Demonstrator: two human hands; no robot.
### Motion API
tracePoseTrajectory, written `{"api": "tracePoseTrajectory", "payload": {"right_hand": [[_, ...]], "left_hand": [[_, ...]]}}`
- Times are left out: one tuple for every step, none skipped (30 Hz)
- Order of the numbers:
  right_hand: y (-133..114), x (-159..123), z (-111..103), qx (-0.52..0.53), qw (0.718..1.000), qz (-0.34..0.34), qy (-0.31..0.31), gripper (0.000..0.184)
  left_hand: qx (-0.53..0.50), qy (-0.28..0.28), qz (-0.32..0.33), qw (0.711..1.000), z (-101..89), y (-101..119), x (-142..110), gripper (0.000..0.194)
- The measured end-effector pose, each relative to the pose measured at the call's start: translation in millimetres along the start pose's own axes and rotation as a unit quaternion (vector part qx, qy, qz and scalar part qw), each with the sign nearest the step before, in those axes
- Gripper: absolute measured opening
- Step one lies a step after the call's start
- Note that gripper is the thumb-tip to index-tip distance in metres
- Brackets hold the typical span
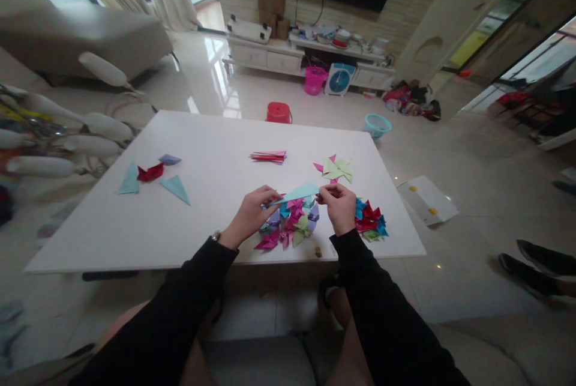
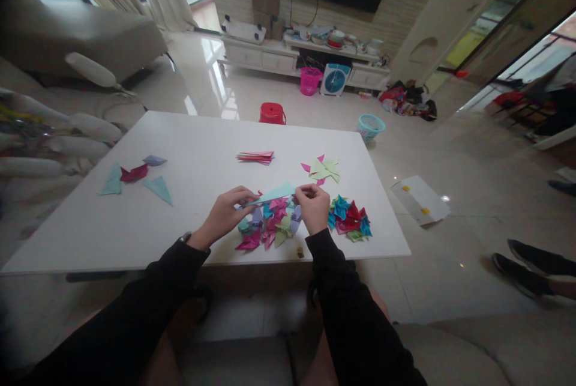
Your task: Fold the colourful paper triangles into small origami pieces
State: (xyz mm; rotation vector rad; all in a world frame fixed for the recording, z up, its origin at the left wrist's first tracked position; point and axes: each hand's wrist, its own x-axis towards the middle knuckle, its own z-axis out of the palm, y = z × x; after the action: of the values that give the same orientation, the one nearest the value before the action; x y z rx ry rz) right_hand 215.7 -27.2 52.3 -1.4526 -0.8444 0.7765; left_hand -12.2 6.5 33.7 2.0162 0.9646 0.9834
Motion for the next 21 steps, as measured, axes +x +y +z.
{"api": "tracePoseTrajectory", "payload": {"right_hand": [[0,1,0,0.016,1.000,0.012,0.005,0.015],[0,2,-1,0.029,0.999,0.019,0.006,0.015],[-1,3,-1,0.037,0.999,0.021,0.003,0.015],[-1,3,-2,0.043,0.999,0.020,-0.003,0.016],[-1,4,-2,0.045,0.999,0.018,-0.009,0.017],[-2,4,-3,0.045,0.999,0.017,-0.014,0.017],[-2,4,-4,0.043,0.999,0.017,-0.017,0.018],[-3,4,-6,0.041,0.999,0.019,-0.020,0.018],[-4,4,-7,0.040,0.999,0.022,-0.024,0.018],[-5,5,-8,0.040,0.999,0.025,-0.027,0.018],[-6,5,-10,0.040,0.998,0.027,-0.030,0.018],[-7,6,-12,0.038,0.998,0.027,-0.031,0.018],[-8,6,-14,0.035,0.999,0.024,-0.028,0.018],[-9,7,-16,0.030,0.999,0.020,-0.021,0.018],[-10,8,-19,0.025,1.000,0.014,-0.011,0.017],[-11,8,-21,0.018,1.000,0.007,-0.003,0.017],[-11,7,-24,0.010,1.000,0.000,-0.001,0.016],[-11,7,-26,0.000,1.000,-0.006,-0.004,0.016],[-11,5,-27,-0.013,1.000,-0.012,-0.013,0.015],[-11,4,-28,-0.027,0.999,-0.018,-0.025,0.015],[-10,2,-28,-0.042,0.998,-0.022,-0.036,0.015]], "left_hand": [[0.004,0.013,0.014,1.000,-1.1,0,0,0.009],[0.008,0.028,0.023,0.999,-2.2,-2,0,0.010],[0.013,0.043,0.031,0.999,-3.2,-3,1,0.012],[0.019,0.055,0.037,0.998,-4.1,-6,1,0.013],[0.026,0.061,0.045,0.997,-4.8,-9,2,0.015],[0.035,0.064,0.052,0.996,-5.3,-11,2,0.018],[0.046,0.060,0.058,0.995,-5.5,-13,3,0.022],[0.056,0.053,0.062,0.995,-5.4,-15,3,0.025],[0.066,0.045,0.061,0.995,-5.1,-15,3,0.029],[0.074,0.037,0.055,0.995,-4.6,-16,3,0.030],[0.078,0.029,0.042,0.996,-4.1,-15,3,0.031],[0.080,0.023,0.023,0.996,-3.8,-15,3,0.029],[0.078,0.021,-0.002,0.997,-4.0,-16,5,0.026],[0.076,0.026,-0.034,0.996,-4.9,-17,7,0.023],[0.073,0.036,-0.069,0.994,-6.5,-20,12,0.020],[0.069,0.051,-0.106,0.991,-9.1,-25,18,0.018],[0.061,0.065,-0.146,0.985,-12.5,-30,26,0.016],[0.041,0.081,-0.188,0.978,-16.7,-38,36,0.014],[0.015,0.095,-0.226,0.969,-21.3,-46,47,0.014],[-0.019,0.110,-0.262,0.959,-26.0,-55,60,0.014],[-0.057,0.133,-0.292,0.945,-30.6,-64,74,0.017]]}}
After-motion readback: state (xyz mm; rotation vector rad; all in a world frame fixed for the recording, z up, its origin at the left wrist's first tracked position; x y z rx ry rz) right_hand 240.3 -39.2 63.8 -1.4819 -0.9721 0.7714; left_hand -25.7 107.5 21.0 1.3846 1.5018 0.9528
